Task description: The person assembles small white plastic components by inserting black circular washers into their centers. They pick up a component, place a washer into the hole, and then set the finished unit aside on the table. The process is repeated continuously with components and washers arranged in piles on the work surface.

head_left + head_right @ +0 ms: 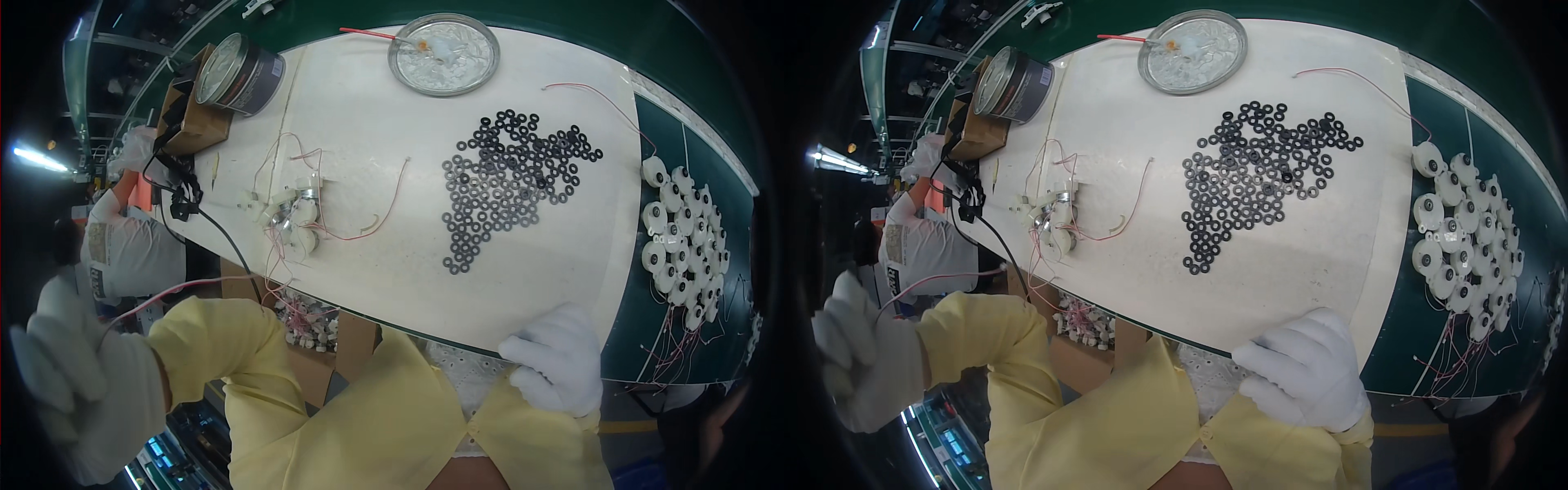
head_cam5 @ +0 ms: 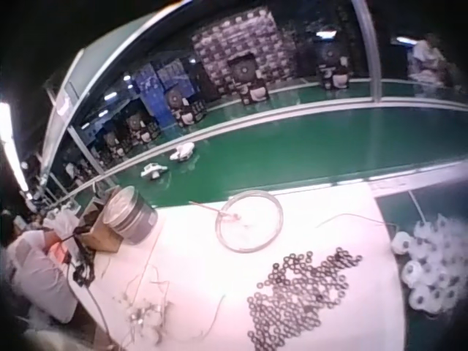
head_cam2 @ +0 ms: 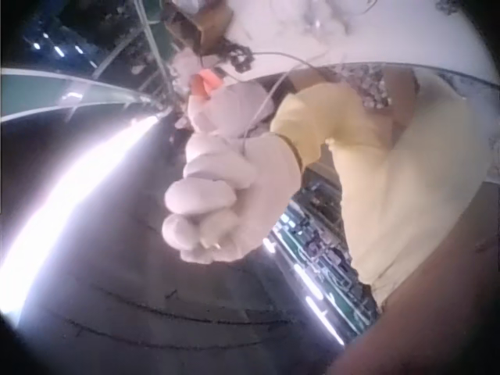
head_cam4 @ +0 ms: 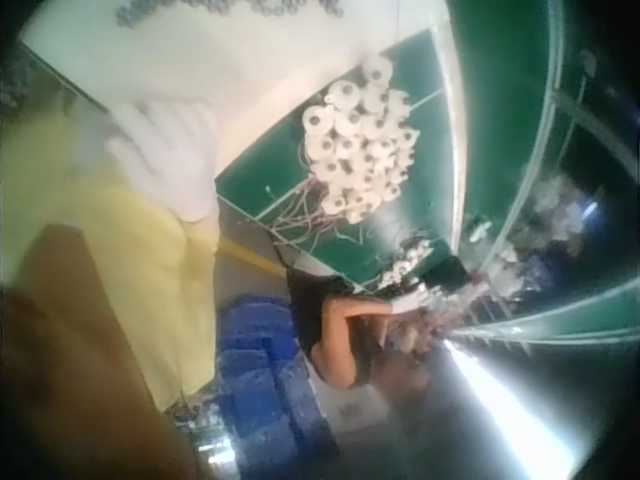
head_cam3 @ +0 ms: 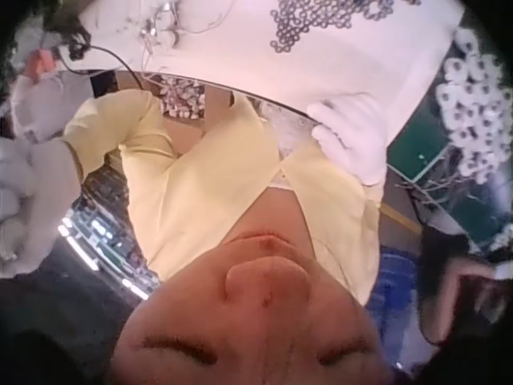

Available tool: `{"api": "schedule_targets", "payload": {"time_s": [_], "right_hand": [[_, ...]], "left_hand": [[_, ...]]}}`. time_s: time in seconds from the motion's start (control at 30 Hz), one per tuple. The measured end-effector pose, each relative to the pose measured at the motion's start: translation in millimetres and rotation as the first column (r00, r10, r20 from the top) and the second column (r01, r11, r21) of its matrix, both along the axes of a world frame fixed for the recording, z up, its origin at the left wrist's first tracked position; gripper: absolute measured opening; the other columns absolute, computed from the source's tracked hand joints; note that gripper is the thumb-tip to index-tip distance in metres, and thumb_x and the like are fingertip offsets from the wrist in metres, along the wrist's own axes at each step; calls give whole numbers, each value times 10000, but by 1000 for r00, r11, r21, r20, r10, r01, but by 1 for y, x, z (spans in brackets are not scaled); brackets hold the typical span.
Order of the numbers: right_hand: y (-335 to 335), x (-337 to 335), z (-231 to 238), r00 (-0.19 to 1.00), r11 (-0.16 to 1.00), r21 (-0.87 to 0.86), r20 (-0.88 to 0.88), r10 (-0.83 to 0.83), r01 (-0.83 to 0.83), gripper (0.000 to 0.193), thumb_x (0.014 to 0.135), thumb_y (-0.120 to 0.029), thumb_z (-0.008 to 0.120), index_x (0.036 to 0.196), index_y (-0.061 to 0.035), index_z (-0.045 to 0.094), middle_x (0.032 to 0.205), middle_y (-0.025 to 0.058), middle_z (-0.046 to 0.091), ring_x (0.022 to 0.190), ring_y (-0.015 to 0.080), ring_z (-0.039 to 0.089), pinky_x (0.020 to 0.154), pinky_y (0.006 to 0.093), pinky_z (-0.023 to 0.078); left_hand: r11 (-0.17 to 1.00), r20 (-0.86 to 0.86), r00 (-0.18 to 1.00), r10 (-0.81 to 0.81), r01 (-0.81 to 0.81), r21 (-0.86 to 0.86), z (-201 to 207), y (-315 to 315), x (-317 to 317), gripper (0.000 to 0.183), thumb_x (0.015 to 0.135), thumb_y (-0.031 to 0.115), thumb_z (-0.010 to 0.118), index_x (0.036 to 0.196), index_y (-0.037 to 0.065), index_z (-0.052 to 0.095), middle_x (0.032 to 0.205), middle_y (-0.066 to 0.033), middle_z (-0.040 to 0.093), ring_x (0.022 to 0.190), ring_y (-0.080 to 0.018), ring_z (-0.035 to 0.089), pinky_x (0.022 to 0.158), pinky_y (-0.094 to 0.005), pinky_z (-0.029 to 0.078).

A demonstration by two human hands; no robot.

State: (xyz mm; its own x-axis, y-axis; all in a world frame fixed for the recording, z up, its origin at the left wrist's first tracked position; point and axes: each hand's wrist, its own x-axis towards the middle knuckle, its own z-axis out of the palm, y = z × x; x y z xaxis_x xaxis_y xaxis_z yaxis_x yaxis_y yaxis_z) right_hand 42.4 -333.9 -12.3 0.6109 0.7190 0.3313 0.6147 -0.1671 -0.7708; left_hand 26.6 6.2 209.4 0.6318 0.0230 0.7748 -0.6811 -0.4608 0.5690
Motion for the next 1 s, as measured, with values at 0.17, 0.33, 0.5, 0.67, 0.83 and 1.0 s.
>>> {"api": "schedule_targets", "payload": {"time_s": [0.17, 0.33, 0.5, 0.67, 0.83, 1.0], "right_hand": [[2, -2, 1, 1000, 1000, 29, 1, -12, 12, 344, 700, -228, 787, 1024, -121, 744, 945, 25, 654, 776, 235, 614, 738, 366, 444], [4, -1, 2, 1000, 1000, 15, 11, -20, 20, 329, 720, -245, 795, 1018, -118, 745, 914, 29, 653, 753, 232, 613, 726, 364, 448], [1, 0, 1, 999, 999, 5, 5, -38, 38, 320, 735, -266, 798, 1015, -119, 745, 894, 25, 653, 729, 230, 611, 703, 363, 445], [4, -1, 5, 998, 998, -14, 19, -56, 57, 320, 740, -279, 796, 1013, -120, 744, 895, 22, 651, 742, 230, 617, 706, 363, 447], [4, 1, 3, 998, 998, 11, 2, -60, 60, 333, 741, -284, 794, 1025, -117, 739, 866, 16, 649, 730, 220, 620, 688, 357, 437], [6, 2, 5, 997, 997, 12, -14, -73, 73, 351, 745, -286, 795, 1042, -108, 736, 850, 12, 647, 711, 216, 617, 676, 357, 434]], "left_hand": [[951, -383, 907, 174, -54, 305, -54, -46, 46, 145, 964, 161, 624, 1028, 35, 654, 865, -70, 613, 667, -129, 551, 607, -272, 447], [841, -526, 745, 410, -86, 535, -149, -69, 69, 155, 919, 164, 718, 971, 24, 677, 803, -91, 641, 663, -150, 585, 633, -292, 481], [913, -740, 539, 403, -181, 366, -184, -75, 15, 166, 926, 182, 727, 903, 33, 659, 713, -64, 618, 618, -179, 592, 595, -313, 482], [955, -868, 462, 182, -293, 45, -203, -71, -24, 88, 975, 119, 657, 962, 34, 674, 720, -64, 636, 637, -189, 614, 603, -323, 486], [957, -764, 576, 291, -163, 242, -208, -67, -26, 100, 963, 103, 660, 1042, 46, 683, 758, -65, 660, 645, -218, 623, 596, -344, 486], [917, -680, 677, 283, 16, 397, -204, -55, -31, 194, 892, 100, 721, 1082, 75, 688, 813, -58, 674, 641, -226, 612, 589, -352, 481]]}}
